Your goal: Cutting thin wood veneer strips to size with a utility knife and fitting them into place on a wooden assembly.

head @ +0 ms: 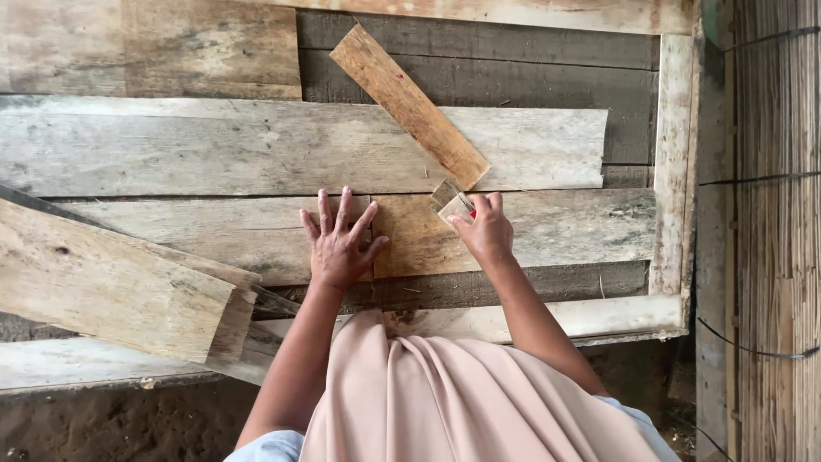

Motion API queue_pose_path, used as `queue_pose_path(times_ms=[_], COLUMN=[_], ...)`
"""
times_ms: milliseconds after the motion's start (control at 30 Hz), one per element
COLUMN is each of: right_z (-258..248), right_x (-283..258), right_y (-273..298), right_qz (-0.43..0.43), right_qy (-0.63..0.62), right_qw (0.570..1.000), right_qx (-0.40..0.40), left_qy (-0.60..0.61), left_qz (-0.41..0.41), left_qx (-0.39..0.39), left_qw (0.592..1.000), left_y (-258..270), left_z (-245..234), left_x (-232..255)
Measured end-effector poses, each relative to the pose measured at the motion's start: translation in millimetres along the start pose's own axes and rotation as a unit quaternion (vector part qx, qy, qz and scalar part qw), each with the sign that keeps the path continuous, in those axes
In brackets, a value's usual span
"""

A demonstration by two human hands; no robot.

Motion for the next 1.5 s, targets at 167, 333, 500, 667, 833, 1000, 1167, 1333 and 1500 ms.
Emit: queue_pose_path(times_ms=[167, 333, 500, 667, 833, 1000, 1167, 1333, 1500], right_z=[16, 14, 6, 3, 21, 27, 27, 29, 34], right_x=[2, -6, -13, -39, -37, -39, -41, -36, -42], right_y=[-9, -20, -20, -15, -19, -22, -31, -45, -33], right_qz=[-0.045, -0.023, -0.031, -0.063, -0.060, -0.053, -0.050, -0.052, -0.055], right_qy=[0.022, 0.111, 0.094, 0.067, 0.093, 0.128, 0.154, 0.176, 0.153], right_qw=[0.998, 0.986, 0.989, 0.993, 0.991, 0.984, 0.977, 0.971, 0.975], right_qx=[-0.031, -0.118, -0.112, -0.079, -0.071, -0.114, -0.137, -0.151, -0.150], left_qy=[0.002, 0.002, 0.000, 0.002, 0.004, 0.008, 0.008, 0.008, 0.012], left_qz=[-0.002, -0.005, -0.005, 0.000, 0.000, -0.003, -0.007, -0.007, -0.008], left_qx=[-0.011, -0.018, -0.019, -0.019, -0.024, -0.032, -0.041, -0.043, -0.040], left_qw=[1.000, 1.000, 1.000, 1.000, 1.000, 0.999, 0.999, 0.999, 0.999], left_y=[-1, -2, -2, -2, -2, -2, -2, -2, 0], left_z=[-3, -3, -3, -5, -5, -9, -7, -4, -1], left_x=[1, 1, 1, 3, 3, 5, 4, 3, 2])
Point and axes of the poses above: each hand's wrist, its own y-axis away from the middle knuckle, its own z-axis out of the palm, x = y × z, the point moved 3 cm from there along -y, towards the middle knuckle, and after that the axes turned 4 degrees about y, right-handed, at the moved point
